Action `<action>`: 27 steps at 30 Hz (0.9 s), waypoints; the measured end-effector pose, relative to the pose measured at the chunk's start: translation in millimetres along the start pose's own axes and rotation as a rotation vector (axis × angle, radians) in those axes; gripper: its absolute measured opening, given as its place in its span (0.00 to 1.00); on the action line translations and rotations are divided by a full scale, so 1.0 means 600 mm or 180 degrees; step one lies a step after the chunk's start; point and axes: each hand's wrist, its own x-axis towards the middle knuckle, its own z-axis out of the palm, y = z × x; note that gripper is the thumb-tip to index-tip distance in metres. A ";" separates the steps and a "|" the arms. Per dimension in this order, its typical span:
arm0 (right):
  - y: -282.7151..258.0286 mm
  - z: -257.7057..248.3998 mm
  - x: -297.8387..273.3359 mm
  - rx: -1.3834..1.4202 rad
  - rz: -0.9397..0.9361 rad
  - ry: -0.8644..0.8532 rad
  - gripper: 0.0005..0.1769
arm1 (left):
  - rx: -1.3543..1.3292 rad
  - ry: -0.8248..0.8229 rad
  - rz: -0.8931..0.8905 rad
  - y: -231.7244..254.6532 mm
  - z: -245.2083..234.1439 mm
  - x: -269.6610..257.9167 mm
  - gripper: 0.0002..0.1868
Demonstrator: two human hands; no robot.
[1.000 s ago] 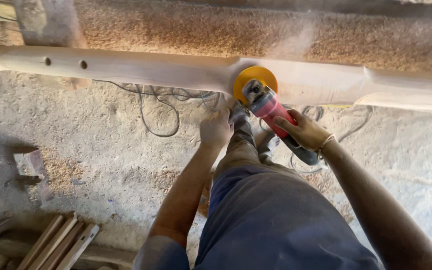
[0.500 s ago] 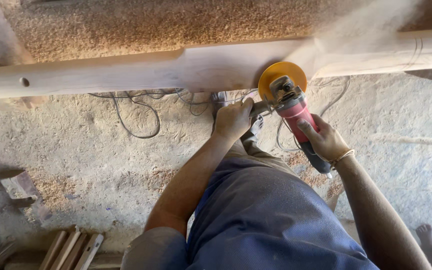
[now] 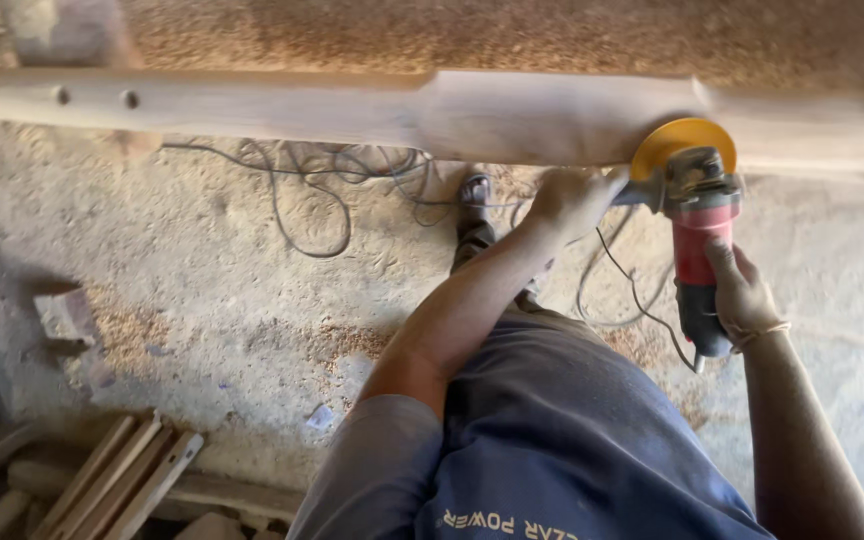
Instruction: The person uses a handheld power sander to smooth the surface of a long, cylindrical wooden post. The operator moves the tool back and forth along the length of the post, generating sawdust as the wood is refined.
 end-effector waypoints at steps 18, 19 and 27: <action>-0.309 0.288 -0.008 -0.2412 0.0048 -0.1376 0.42 | 0.0257 0.0140 -0.1836 -0.162 -0.170 -0.312 0.16; -0.297 0.277 -0.015 -0.2315 0.0201 -0.1432 0.41 | 0.0215 0.0078 -0.1753 -0.148 -0.168 -0.303 0.17; -0.179 0.144 -0.048 -0.1569 0.0814 -0.0746 0.39 | -0.0371 -0.0402 -0.0919 -0.058 -0.117 -0.185 0.15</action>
